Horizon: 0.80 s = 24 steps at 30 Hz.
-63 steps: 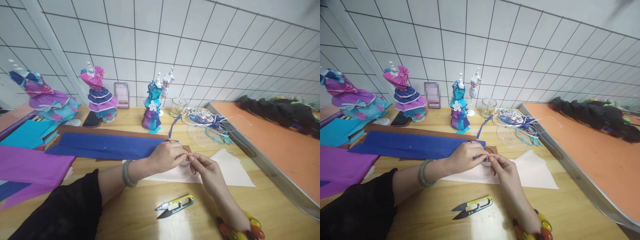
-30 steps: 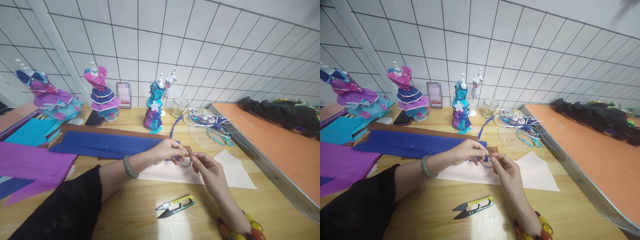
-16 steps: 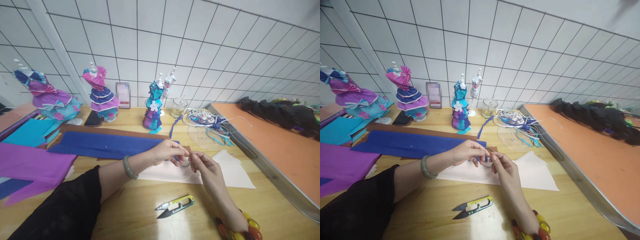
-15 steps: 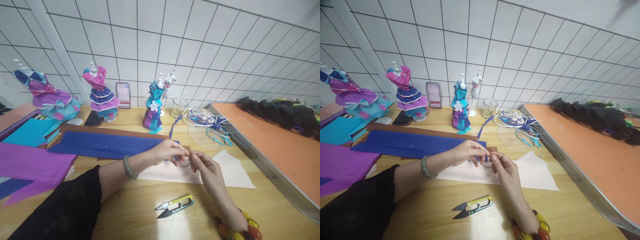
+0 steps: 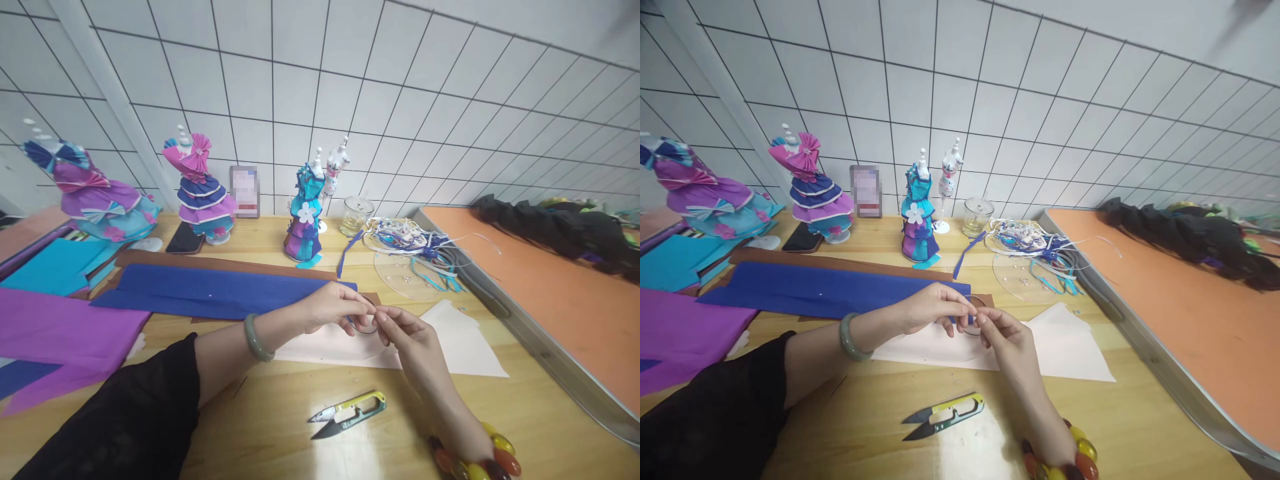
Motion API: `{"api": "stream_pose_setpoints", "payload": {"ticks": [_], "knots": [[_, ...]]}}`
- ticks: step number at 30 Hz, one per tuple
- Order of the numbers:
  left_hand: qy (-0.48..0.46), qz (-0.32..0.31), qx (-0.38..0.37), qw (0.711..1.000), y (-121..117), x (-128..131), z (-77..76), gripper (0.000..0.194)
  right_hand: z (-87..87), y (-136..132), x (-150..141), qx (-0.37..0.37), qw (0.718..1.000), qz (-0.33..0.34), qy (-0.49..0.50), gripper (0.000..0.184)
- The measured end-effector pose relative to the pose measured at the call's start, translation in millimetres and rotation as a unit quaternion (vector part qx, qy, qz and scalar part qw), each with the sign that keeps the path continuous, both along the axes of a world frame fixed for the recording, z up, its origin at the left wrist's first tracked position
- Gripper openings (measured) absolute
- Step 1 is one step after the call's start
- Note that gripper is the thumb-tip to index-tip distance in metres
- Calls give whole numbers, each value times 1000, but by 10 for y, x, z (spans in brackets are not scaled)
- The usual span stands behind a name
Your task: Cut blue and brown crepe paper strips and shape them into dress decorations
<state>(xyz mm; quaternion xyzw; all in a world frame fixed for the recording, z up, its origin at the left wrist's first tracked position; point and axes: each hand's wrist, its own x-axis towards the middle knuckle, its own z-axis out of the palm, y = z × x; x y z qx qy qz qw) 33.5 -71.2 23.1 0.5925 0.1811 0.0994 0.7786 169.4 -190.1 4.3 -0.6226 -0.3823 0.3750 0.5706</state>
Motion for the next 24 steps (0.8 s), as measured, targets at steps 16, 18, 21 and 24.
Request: {"api": "stream_pose_setpoints", "payload": {"ticks": [16, 18, 21, 24], "knots": [[3, -20, -1, 1000, 8, 2, -47, 21, -4, 12, 7, -17, 1000, -7, -18, 26], [-1, -14, -6, 1000, 10, -3, -42, 23, -32, 14, 38, -6, 1000, 8, 0, 23], [0, -10, -14, 1000, 10, -6, -30, 26, -55, 13, 66, 6, 1000, 21, 12, 21], [2, -11, -16, 1000, 8, -3, -27, 26, -50, 10, 62, 3, 1000, 15, 10, 23]]}}
